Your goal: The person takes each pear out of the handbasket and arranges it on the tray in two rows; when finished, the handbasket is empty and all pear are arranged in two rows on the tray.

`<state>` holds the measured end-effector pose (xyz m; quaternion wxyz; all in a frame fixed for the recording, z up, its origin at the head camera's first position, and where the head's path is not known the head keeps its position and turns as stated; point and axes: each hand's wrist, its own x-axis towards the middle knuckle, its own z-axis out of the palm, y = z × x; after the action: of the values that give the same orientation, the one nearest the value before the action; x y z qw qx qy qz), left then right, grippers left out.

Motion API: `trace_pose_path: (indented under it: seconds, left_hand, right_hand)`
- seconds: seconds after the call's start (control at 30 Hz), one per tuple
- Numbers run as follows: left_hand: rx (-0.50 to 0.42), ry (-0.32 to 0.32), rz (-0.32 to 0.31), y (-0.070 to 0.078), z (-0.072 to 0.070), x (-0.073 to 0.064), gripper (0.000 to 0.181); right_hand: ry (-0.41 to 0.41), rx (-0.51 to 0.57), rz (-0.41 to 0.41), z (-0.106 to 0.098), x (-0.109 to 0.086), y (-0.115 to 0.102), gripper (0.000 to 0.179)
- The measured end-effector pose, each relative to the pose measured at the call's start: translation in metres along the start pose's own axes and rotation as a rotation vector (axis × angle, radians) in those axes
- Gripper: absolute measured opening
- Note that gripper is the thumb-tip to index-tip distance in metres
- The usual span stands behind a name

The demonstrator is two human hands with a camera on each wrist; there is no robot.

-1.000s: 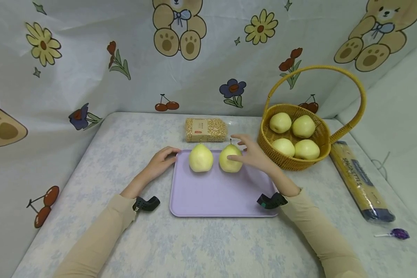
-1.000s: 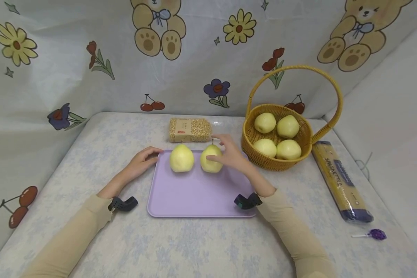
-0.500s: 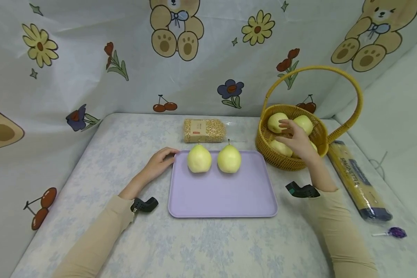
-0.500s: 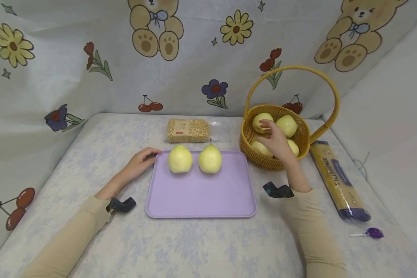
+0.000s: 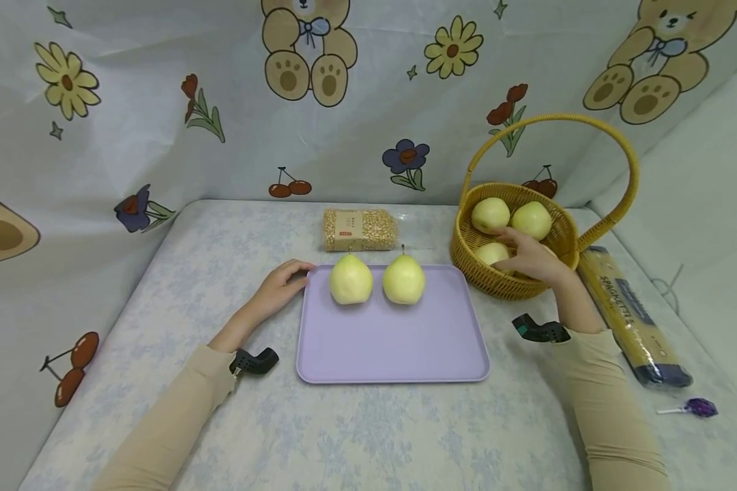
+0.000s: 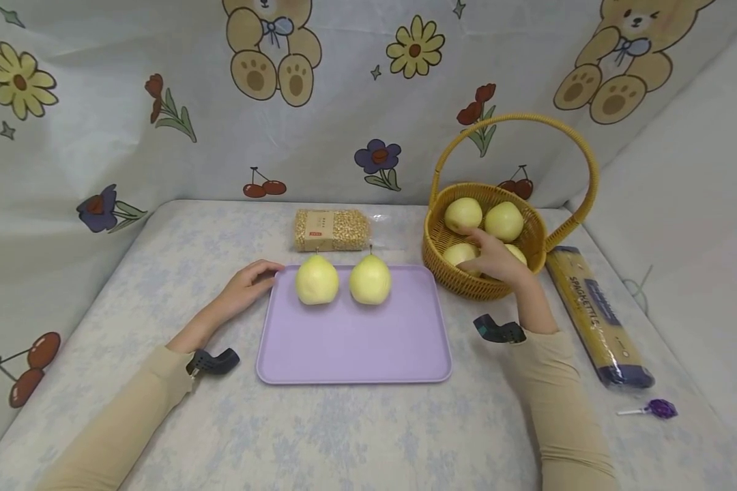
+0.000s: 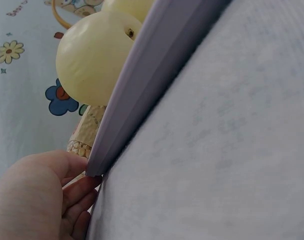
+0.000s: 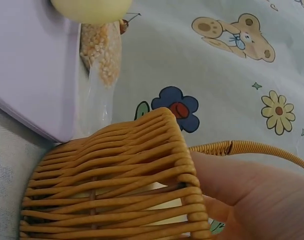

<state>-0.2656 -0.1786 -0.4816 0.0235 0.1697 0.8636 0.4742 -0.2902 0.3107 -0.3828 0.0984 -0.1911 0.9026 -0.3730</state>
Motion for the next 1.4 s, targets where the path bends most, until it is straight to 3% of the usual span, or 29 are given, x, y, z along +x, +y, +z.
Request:
trace_pose_path:
  seconds: [0.37,0.63,0.87,1.13,1.4]
  left_hand:
    - [0.003,0.004,-0.004,0.001,0.000,-0.001,0.031]
    - [0.013,0.012,-0.006,0.004,0.000,-0.001,0.031]
    - [0.012,0.009,-0.003,0.001,0.000,-0.001,0.030]
    - [0.016,0.007,-0.001,0.001,0.000,0.000,0.030]
    - [0.013,0.008,0.008,0.002,0.000,-0.001,0.031]
  right_hand:
    - [0.055,-0.048,0.097,0.008,0.007,0.000,0.070]
    - [0.047,-0.178,0.080,0.013,0.013,0.007,0.075]
    - [0.024,-0.187,0.078,0.016,0.013,0.006,0.073]
    - [0.125,-0.173,0.098,0.016,0.014,0.006,0.071]
    - [0.308,-0.041,0.125,0.011,0.008,-0.014,0.081]
